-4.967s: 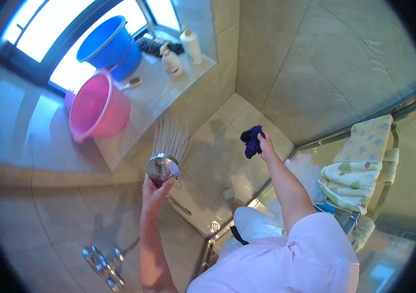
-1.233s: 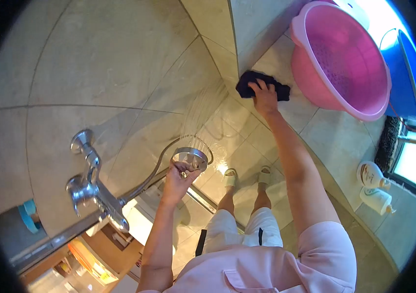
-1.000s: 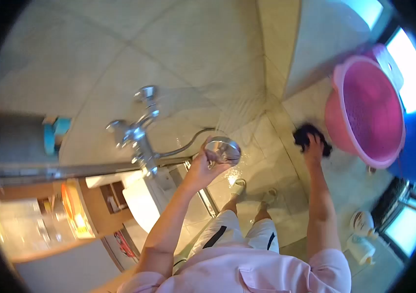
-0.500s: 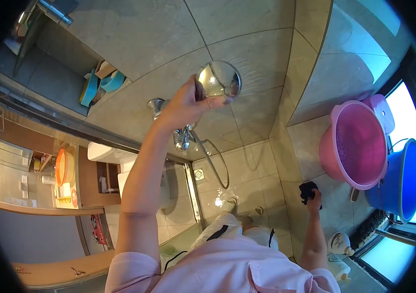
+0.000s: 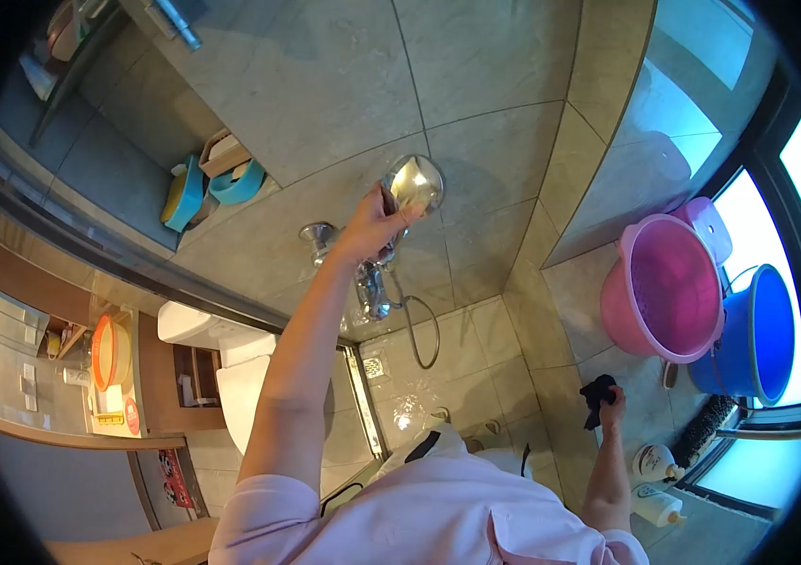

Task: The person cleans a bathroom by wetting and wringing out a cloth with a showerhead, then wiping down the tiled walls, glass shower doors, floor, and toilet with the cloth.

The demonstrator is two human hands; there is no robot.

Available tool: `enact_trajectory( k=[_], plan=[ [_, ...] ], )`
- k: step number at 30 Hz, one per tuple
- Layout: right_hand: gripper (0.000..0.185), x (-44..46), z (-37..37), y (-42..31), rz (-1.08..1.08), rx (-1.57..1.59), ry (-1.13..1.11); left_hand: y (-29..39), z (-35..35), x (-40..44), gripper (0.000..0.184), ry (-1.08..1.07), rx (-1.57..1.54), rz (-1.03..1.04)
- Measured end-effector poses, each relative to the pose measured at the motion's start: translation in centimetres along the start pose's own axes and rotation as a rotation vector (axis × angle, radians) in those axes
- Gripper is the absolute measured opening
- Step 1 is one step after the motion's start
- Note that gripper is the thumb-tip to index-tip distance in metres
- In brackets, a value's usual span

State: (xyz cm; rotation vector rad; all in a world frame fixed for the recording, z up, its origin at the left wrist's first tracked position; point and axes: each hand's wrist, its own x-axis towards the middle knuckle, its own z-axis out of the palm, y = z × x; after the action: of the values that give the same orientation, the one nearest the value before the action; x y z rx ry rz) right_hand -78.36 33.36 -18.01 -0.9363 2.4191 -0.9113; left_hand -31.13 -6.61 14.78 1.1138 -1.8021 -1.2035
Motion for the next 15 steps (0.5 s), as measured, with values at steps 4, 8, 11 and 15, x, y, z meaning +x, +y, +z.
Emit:
enact_trajectory(
  k=[4,8,11,15],
  plan=[
    [0.040,-0.8,-1.4,-4.6,0.016,0.163,0.012,3.8,0.1,0.1,0.035,-0.020,-0.129,0.043],
    [0.040,-1.0,-1.7,-3.8,-0.039,0.067,0.080,11.3,1.7,0.3,0.036,-0.122,-0.415,0.210],
    [0.039,-2.6,-2.7,-5.4,0.030,0.097,0.073,13.8,2.0,0.8,0.034,-0.003,-0.541,0.295],
    [0.037,-4.1,-3.1,-3.5,0.042,0.272,0.049,13.1,1.2,-0.4,0.028,0.475,-0.874,0.376]
  ],
)
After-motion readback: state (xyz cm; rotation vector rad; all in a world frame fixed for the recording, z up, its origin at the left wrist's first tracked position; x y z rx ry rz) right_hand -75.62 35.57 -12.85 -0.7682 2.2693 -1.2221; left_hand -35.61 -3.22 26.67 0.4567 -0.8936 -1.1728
